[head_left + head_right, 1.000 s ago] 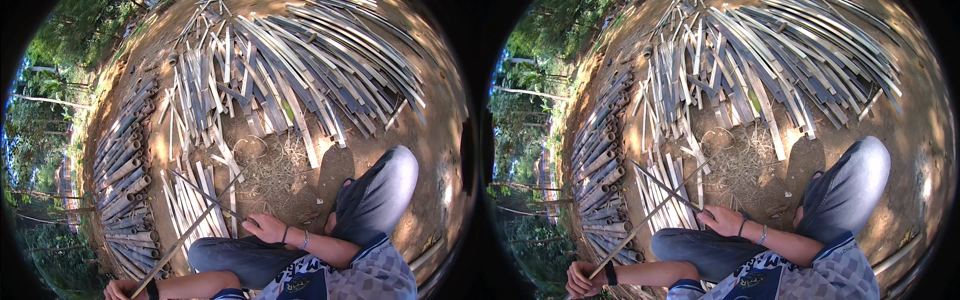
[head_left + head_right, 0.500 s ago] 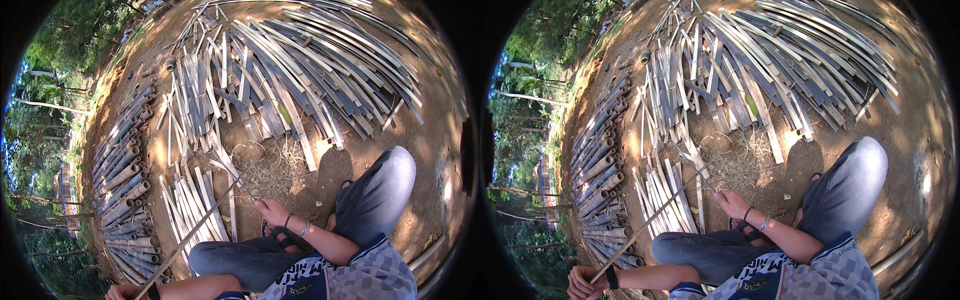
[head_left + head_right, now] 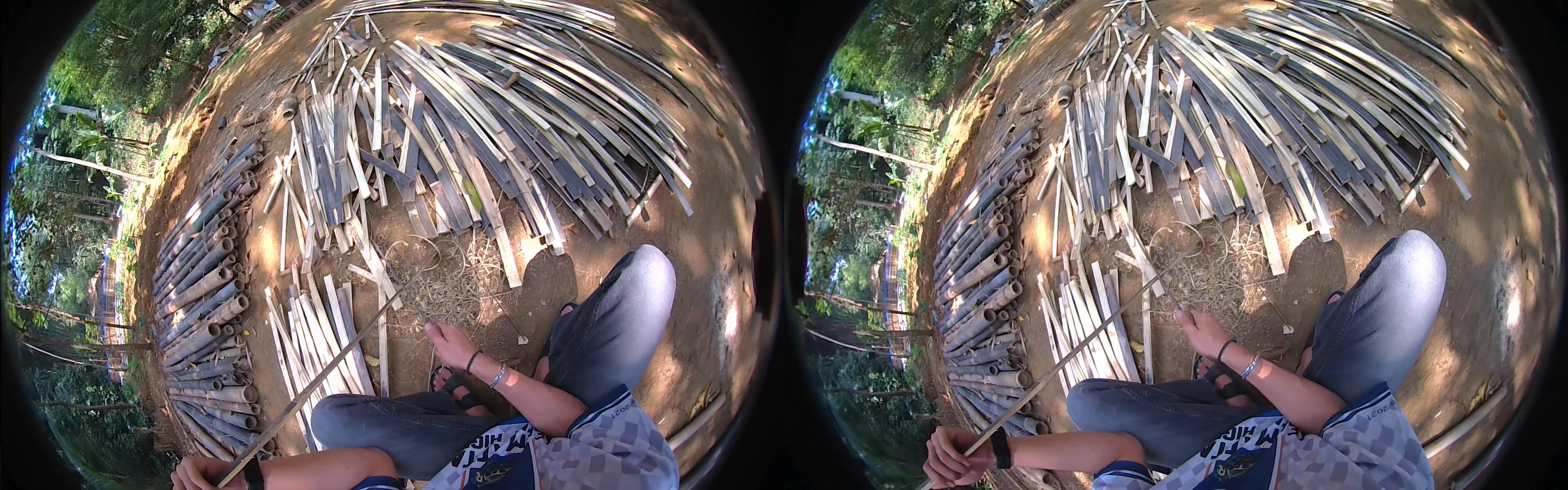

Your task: The person carves a notch and shaves the surface of a bamboo strip using a large knife while sitting on the ground.

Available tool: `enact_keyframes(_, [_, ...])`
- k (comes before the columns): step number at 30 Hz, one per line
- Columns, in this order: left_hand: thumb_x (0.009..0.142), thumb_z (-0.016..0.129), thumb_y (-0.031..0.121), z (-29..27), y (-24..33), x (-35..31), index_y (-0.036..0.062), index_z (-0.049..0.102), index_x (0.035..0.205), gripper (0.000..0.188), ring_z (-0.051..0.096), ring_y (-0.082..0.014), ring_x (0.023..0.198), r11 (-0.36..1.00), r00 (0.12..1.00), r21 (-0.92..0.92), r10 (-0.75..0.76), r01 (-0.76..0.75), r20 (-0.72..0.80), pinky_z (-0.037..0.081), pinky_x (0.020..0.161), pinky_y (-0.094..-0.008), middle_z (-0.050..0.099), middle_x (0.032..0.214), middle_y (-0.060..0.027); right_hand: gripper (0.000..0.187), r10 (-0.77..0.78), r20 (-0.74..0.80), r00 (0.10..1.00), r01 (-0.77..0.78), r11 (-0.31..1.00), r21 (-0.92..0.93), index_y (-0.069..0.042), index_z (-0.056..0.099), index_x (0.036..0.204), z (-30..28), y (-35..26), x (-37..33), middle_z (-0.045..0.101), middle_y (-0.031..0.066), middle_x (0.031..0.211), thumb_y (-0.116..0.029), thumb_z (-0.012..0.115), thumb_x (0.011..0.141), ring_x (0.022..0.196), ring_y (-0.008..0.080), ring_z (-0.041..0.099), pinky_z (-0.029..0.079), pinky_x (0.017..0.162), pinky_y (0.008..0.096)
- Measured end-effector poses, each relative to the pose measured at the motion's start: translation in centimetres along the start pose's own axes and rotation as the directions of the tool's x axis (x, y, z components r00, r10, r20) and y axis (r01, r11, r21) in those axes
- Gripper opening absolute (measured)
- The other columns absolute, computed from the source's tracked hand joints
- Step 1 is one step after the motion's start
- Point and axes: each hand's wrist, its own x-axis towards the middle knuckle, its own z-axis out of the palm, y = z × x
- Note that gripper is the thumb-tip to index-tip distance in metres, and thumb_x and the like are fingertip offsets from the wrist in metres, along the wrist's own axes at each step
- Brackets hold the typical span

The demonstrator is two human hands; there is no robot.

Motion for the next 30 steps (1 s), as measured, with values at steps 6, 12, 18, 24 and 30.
enact_keyframes(6, [0.092,0.042,0.05,0.0,2.4,-0.2,0.0115,0.044,0.058,0.052,0.037,-0.0048,0.033,0.979,0.971,0.16,-0.087,0.124,-0.221,0.034,0.039,-0.0184,0.039,0.043,0.0056,0.052,-0.164,0.181,0.97,0.179,0.981,-0.069,0.002,0.055,0.082,-0.1,-6.3,-3.9,0.056,0.0205,0.063,-0.046,0.042,0.094,0.066,0.0392,0.059,0.044,0.061,0.0459])
enact_keyframes(12, [0.088,0.018,0.073,-0.6,4.0,0.0,0.0101,0.04,0.069,0.069,0.032,-0.0093,0.04,0.903,0.961,0.367,-0.141,0.223,-0.238,0.031,0.048,-0.0239,0.035,0.052,0.0013,0.053,0.271,0.083,0.959,-0.275,0.961,0.039,0.004,0.057,0.085,-1.8,-1.7,1.7,0.057,0.0234,0.066,-0.047,0.043,0.094,0.069,0.0386,0.06,0.045,0.063,0.0449])
enact_keyframes(18, [0.088,0.017,0.072,-0.7,4.4,-0.3,0.0095,0.039,0.07,0.069,0.034,-0.0094,0.041,0.869,0.946,0.436,-0.101,0.235,-0.308,0.032,0.05,-0.0245,0.036,0.055,0.0008,0.056,0.018,0.114,0.993,-0.002,0.99,-0.138,0.004,0.059,0.086,-0.8,-3.1,-0.3,0.058,0.0264,0.069,-0.049,0.043,0.093,0.07,0.0411,0.059,0.045,0.066,0.0465])
enact_keyframes(24, [0.09,0.021,0.07,-1.1,4.2,-0.2,0.0092,0.041,0.072,0.066,0.034,-0.0096,0.042,0.905,0.96,0.366,-0.13,0.217,-0.248,0.032,0.051,-0.0249,0.037,0.056,0.0014,0.058,0.221,0.012,0.975,-0.218,0.971,-0.097,0.005,0.058,0.081,-2.2,0.4,2.9,0.058,0.0264,0.068,-0.05,0.044,0.093,0.071,0.0408,0.06,0.046,0.068,0.0455])
enact_keyframes(30, [0.095,0.034,0.056,0.1,2.4,-0.2,0.0075,0.052,0.079,0.054,0.037,-0.0092,0.041,0.878,0.957,0.446,-0.044,0.174,-0.288,0.034,0.044,-0.0237,0.043,0.056,0.0018,0.061,0.08,0.069,0.994,-0.071,0.989,-0.128,0.005,0.058,0.078,-1.8,-1.3,0.7,0.059,0.0252,0.069,-0.052,0.043,0.093,0.073,0.0391,0.062,0.046,0.069,0.0468])
